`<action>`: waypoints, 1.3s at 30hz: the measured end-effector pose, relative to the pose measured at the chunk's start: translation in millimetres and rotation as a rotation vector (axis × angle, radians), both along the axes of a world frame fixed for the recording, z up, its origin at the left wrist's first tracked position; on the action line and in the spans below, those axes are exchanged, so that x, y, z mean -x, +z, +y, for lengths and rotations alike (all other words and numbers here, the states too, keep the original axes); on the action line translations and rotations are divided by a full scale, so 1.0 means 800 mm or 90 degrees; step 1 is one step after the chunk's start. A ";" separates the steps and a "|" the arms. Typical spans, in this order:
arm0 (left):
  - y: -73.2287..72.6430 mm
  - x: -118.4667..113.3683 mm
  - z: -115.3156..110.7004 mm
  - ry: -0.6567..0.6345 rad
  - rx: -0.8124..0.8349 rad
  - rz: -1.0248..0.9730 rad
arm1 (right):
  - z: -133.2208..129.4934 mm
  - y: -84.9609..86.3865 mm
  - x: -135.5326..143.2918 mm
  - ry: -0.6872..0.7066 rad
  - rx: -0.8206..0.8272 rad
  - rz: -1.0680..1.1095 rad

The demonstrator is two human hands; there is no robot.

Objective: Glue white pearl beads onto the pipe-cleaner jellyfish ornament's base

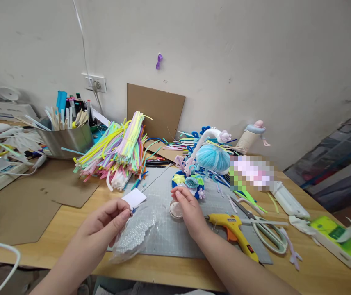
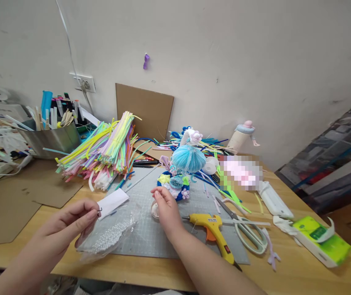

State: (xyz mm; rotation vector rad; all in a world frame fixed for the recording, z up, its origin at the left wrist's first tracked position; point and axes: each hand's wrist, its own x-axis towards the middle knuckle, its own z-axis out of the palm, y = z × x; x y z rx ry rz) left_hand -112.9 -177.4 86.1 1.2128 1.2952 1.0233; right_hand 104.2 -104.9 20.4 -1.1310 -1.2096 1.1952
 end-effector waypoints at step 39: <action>-0.084 -0.010 -0.025 -0.106 -0.218 0.022 | -0.043 0.054 0.002 0.017 -0.120 -0.258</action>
